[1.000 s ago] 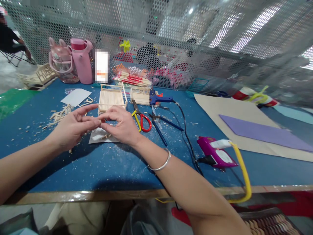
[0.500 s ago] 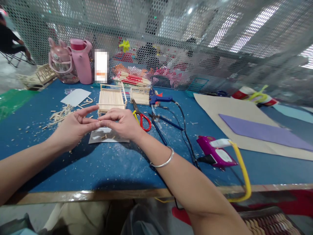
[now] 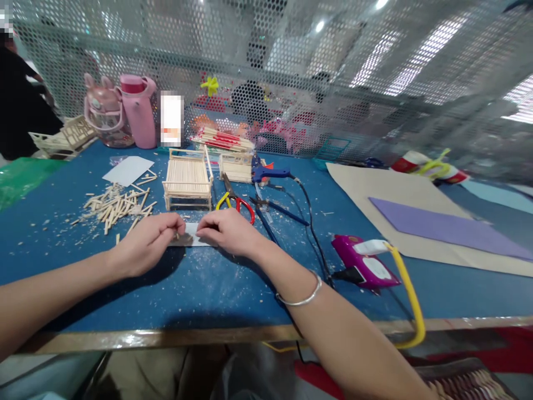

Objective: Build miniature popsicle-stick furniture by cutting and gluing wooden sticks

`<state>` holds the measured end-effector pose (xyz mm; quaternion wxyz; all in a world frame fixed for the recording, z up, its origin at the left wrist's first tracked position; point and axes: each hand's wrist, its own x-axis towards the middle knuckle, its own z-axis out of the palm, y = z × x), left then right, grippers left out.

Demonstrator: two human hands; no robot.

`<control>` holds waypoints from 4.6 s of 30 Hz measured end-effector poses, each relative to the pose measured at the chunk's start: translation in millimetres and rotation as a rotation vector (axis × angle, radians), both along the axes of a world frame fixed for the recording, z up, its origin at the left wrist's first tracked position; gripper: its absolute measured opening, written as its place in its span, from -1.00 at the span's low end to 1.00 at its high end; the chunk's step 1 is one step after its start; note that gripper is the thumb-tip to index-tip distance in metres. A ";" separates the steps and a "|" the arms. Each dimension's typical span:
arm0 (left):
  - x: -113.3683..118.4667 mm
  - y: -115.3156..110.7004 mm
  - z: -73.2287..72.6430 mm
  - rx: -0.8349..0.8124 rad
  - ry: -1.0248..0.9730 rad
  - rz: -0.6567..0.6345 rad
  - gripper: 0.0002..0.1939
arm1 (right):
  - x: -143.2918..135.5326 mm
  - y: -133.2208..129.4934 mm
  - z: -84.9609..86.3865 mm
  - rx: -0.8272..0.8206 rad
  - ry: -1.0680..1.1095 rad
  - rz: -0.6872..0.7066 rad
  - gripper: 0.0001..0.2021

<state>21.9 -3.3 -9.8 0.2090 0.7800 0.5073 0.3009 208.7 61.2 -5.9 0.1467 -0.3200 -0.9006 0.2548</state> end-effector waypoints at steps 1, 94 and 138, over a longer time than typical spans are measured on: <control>3.0 1.2 -0.5 0.030 0.082 -0.017 -0.75 | -0.4 0.2 -1.5 0.045 -0.015 0.003 -0.89; 5.2 15.8 -12.2 0.066 0.483 -0.137 -0.69 | 0.0 -9.9 2.5 0.524 -0.393 0.126 -0.78; 5.3 16.4 -13.0 0.050 0.518 -0.124 -0.66 | 1.1 3.5 -4.8 0.499 -0.350 -0.081 -0.83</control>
